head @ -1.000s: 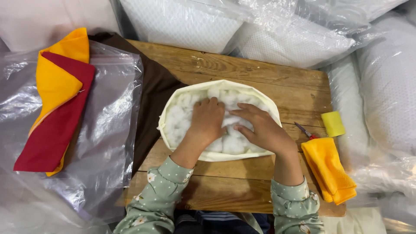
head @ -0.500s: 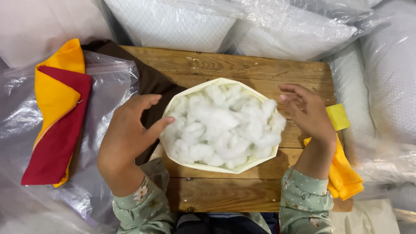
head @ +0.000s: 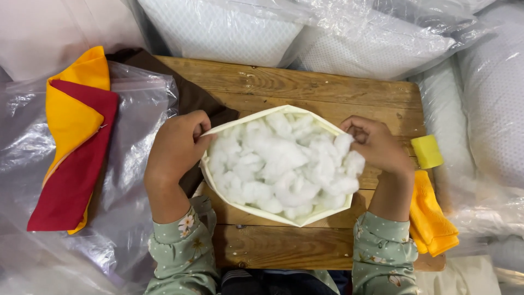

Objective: A person is stuffing a white fabric pillowcase with handfuls of polyester fiberfill at a workshop table.

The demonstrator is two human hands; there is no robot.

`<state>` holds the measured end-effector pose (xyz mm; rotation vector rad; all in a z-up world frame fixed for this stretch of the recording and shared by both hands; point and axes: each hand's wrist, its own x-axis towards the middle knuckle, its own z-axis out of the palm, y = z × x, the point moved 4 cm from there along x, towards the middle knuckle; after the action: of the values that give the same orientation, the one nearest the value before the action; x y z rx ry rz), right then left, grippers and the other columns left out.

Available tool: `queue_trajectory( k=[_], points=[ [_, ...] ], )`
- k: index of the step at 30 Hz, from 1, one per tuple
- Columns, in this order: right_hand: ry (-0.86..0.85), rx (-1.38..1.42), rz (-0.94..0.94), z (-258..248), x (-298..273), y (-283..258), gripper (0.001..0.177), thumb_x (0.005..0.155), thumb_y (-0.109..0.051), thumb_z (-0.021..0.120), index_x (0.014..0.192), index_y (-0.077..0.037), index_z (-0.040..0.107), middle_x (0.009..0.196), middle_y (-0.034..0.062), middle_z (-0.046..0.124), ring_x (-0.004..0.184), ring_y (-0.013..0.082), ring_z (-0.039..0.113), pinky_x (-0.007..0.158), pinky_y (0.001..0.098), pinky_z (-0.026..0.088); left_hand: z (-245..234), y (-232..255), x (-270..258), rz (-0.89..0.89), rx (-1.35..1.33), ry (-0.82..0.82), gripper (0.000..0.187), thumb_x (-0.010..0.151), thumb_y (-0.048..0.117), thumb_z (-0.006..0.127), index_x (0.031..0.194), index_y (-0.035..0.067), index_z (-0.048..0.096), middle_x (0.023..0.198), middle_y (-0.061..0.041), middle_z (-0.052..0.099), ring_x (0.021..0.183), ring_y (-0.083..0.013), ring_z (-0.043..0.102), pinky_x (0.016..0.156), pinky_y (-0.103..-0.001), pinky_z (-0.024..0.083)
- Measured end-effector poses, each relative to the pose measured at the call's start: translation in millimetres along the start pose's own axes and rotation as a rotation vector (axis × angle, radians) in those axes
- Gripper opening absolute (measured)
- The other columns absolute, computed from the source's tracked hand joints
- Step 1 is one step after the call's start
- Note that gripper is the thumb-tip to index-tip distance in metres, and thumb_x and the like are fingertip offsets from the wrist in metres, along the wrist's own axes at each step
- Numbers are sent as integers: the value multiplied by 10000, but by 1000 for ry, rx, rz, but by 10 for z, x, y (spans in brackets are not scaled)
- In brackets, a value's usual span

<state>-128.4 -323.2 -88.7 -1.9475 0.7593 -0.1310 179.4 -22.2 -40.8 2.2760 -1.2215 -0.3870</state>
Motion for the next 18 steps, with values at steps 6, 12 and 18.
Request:
queue_trajectory(
  k=[6,12,18],
  points=[
    [336,74,-62,-383,-177,116,153,865,-6,728,936,-82,616,728,33,546,546,115,568,453,225,434,-100,128,91,67,-271,71,184,897,183,775,1026,81,693,860,-147,741,806,-314,731,667,-392,575],
    [479,338,-92,-361,144,610,90,924,-87,639,924,-126,558,716,-10,519,512,77,514,426,188,363,122,269,145,-231,-519,-234,643,1031,555,444,1159,-13,718,1069,-270,739,896,-363,752,678,-446,665],
    [461,316,-17,-383,-91,1108,34,997,-91,631,1030,-96,629,868,56,639,726,121,620,616,217,487,278,167,170,-196,-408,-328,408,1054,259,477,1216,-27,718,1055,-280,742,920,-344,754,700,-408,659]
  ],
)
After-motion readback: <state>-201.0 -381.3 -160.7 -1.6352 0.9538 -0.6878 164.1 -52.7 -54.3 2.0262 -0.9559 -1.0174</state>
